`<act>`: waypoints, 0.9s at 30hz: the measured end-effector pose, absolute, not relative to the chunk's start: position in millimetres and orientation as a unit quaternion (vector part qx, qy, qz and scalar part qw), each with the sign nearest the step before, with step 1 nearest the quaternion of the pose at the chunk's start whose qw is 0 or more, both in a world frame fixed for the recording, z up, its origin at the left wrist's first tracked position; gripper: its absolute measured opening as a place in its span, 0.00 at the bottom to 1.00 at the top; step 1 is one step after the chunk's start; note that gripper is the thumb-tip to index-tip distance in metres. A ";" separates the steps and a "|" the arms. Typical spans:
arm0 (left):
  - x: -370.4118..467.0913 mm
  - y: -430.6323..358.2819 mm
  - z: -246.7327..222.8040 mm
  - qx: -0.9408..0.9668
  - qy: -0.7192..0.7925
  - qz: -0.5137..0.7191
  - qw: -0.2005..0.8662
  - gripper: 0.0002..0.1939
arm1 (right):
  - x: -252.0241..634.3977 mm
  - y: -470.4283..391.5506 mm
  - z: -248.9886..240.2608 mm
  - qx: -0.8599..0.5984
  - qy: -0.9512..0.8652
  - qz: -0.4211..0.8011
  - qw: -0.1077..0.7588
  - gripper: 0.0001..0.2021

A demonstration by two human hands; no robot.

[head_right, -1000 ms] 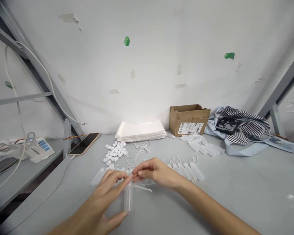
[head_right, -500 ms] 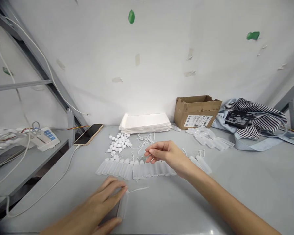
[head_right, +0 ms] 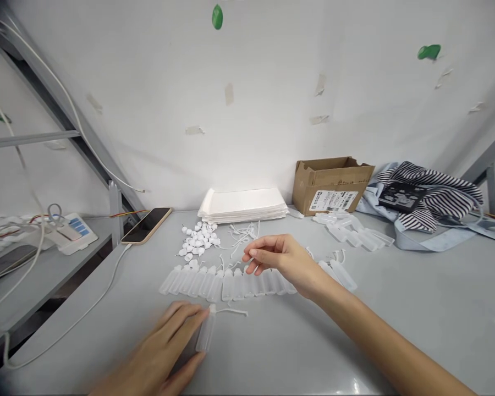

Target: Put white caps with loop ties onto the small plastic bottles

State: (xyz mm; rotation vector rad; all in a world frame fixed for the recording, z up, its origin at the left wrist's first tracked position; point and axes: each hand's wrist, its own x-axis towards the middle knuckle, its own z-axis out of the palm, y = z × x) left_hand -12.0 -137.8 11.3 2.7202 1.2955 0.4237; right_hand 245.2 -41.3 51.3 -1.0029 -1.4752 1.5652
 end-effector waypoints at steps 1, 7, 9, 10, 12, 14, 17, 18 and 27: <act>-12.2 -137.2 9.3 0.891 0.428 0.143 0.044 0.26 | 245.4 -41.4 51.4 -0.391 -0.577 0.611 0.375 0.10; -14.3 -134.5 -0.7 0.884 0.440 0.154 0.031 0.26 | 248.7 -41.2 52.9 -0.385 -0.580 0.605 0.386 0.09; -16.7 -135.1 -2.7 0.883 0.443 0.153 0.034 0.26 | 251.4 -39.6 54.1 -0.389 -0.577 0.602 0.392 0.09; -18.2 -135.6 -2.8 0.883 0.442 0.153 0.033 0.27 | 253.4 -38.1 55.1 -0.394 -0.576 0.597 0.396 0.10; -21.4 -135.9 0.4 0.887 0.435 0.153 0.030 0.28 | 259.3 -33.3 57.4 -0.406 -0.575 0.579 0.411 0.11; -22.4 -132.6 9.6 0.890 0.426 0.156 0.035 0.27 | 268.1 -26.3 60.2 -0.420 -0.576 0.549 0.436 0.12; -15.7 -113.8 33.0 0.883 0.427 0.183 0.072 0.15 | 286.0 -13.0 63.4 -0.466 -0.595 0.474 0.452 0.13; -11.1 -102.8 41.2 0.874 0.441 0.185 0.088 0.13 | 292.7 -8.2 63.5 -0.495 -0.609 0.436 0.441 0.12; 26.2 12.5 48.1 0.846 0.506 0.108 0.127 0.09 | 356.0 29.6 43.6 -0.682 -0.708 -0.007 0.184 0.11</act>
